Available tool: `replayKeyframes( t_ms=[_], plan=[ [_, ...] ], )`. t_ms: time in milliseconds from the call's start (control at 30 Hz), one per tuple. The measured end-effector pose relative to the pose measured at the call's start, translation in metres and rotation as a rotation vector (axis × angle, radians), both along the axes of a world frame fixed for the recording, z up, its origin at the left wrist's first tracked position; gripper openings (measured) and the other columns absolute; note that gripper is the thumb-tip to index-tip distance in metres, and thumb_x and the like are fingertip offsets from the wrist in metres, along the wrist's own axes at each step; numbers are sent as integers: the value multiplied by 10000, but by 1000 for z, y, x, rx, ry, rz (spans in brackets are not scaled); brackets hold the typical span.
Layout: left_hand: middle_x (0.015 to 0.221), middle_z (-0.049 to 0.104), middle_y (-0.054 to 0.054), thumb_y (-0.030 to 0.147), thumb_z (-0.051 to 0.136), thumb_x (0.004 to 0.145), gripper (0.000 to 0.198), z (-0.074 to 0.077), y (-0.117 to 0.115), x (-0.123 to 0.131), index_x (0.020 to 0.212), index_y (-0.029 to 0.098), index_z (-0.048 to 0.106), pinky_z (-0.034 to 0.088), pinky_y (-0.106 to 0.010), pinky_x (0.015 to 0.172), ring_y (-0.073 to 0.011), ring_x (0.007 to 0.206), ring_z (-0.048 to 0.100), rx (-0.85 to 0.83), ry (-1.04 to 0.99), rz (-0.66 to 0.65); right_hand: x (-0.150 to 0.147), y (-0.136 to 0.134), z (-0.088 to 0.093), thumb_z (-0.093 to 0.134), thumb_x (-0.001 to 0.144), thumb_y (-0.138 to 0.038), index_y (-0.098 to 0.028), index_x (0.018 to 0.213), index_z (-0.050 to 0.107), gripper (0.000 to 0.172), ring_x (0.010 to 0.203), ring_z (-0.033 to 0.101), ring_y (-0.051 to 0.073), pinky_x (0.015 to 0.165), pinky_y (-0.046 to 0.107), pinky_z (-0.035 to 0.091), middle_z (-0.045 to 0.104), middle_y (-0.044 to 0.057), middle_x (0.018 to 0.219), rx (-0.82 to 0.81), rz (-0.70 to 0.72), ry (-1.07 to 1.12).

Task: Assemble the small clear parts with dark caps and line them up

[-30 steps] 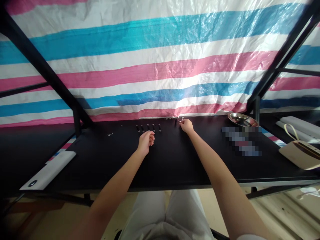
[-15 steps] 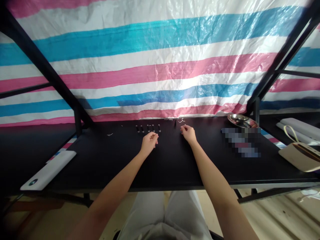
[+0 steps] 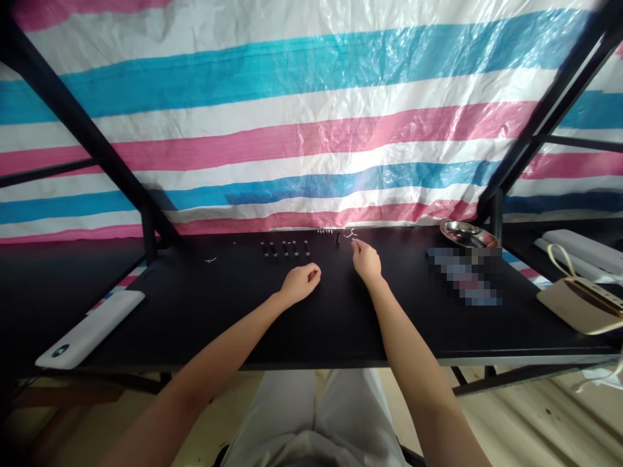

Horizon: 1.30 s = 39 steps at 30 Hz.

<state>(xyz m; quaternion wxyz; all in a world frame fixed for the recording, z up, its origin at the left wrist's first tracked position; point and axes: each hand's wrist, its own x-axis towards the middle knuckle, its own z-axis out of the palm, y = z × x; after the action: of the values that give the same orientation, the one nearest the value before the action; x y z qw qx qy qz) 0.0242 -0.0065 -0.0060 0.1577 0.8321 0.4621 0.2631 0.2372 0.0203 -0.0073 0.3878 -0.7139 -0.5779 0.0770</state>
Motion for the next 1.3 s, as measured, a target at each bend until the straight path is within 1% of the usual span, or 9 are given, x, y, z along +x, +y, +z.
replayKeyframes(
  t_ms=[200, 367, 467, 633, 733, 867, 1067, 1200, 1300],
  plan=[
    [610, 569, 9, 236, 525, 755, 125, 2, 6, 24, 850, 244, 605, 363, -238, 578, -151, 578, 532, -22, -60, -56, -1, -9, 9, 358, 879, -395, -200, 1072, 604, 369, 866, 622, 240, 755, 322, 447, 674, 105, 947, 102, 38, 13],
    [635, 584, -5, 225, 538, 752, 239, 7, 29, 49, 989, 224, 571, 404, -261, 617, -179, 632, 565, -90, -74, -55, -2, -11, 10, 351, 870, -454, -183, 1028, 578, 387, 736, 614, 223, 671, 302, 429, 666, 90, 802, 124, 46, 36],
    [752, 617, -36, 244, 525, 771, 401, 9, 45, 61, 1168, 207, 481, 421, -276, 654, -199, 721, 587, -101, -7, -12, -3, -11, 9, 377, 859, -433, -188, 964, 591, 342, 709, 608, 207, 656, 287, 423, 662, 79, 783, 116, 81, 18],
    [989, 611, -115, 253, 450, 812, 600, 6, 66, 75, 1373, 173, 255, 432, -307, 696, -242, 888, 582, -1, 127, 48, -4, -9, 5, 411, 847, -410, -200, 906, 606, 293, 727, 619, 201, 666, 280, 435, 669, 73, 816, 104, 143, 2],
    [1070, 588, -138, 249, 423, 833, 686, 4, 74, 84, 1430, 200, 90, 433, -330, 721, -255, 917, 586, -39, 211, 109, -3, -7, 2, 421, 845, -403, -201, 909, 608, 283, 774, 629, 204, 683, 277, 446, 675, 75, 850, 113, 160, 5],
    [1093, 586, -141, 262, 400, 861, 689, 4, 84, 94, 1437, 249, 23, 429, -348, 756, -253, 925, 598, -135, 285, 127, -3, -6, 1, 428, 843, -399, -201, 909, 610, 277, 781, 634, 203, 686, 275, 451, 680, 76, 862, 119, 177, -2],
    [1048, 614, -156, 259, 395, 868, 626, 2, 93, 94, 1432, 211, 127, 424, -369, 773, -276, 949, 595, -168, 273, 121, -6, -7, 3, 424, 846, -394, -201, 911, 613, 278, 749, 634, 201, 658, 270, 448, 681, 72, 833, 117, 211, -14],
    [1051, 601, -149, 225, 365, 881, 498, -3, 91, 89, 1371, 203, 285, 419, -357, 794, -257, 941, 600, -69, 219, 144, -9, -8, 4, 408, 853, -398, -203, 912, 613, 289, 749, 633, 198, 672, 272, 453, 679, 72, 837, 117, 226, -19],
    [1053, 585, -145, 223, 342, 892, 351, -5, 88, 86, 1228, 193, 437, 419, -359, 787, -260, 919, 605, -6, 164, 126, -9, -8, 4, 406, 854, -390, -206, 911, 610, 281, 751, 635, 197, 675, 273, 454, 678, 67, 837, 106, 224, -19]
  ],
)
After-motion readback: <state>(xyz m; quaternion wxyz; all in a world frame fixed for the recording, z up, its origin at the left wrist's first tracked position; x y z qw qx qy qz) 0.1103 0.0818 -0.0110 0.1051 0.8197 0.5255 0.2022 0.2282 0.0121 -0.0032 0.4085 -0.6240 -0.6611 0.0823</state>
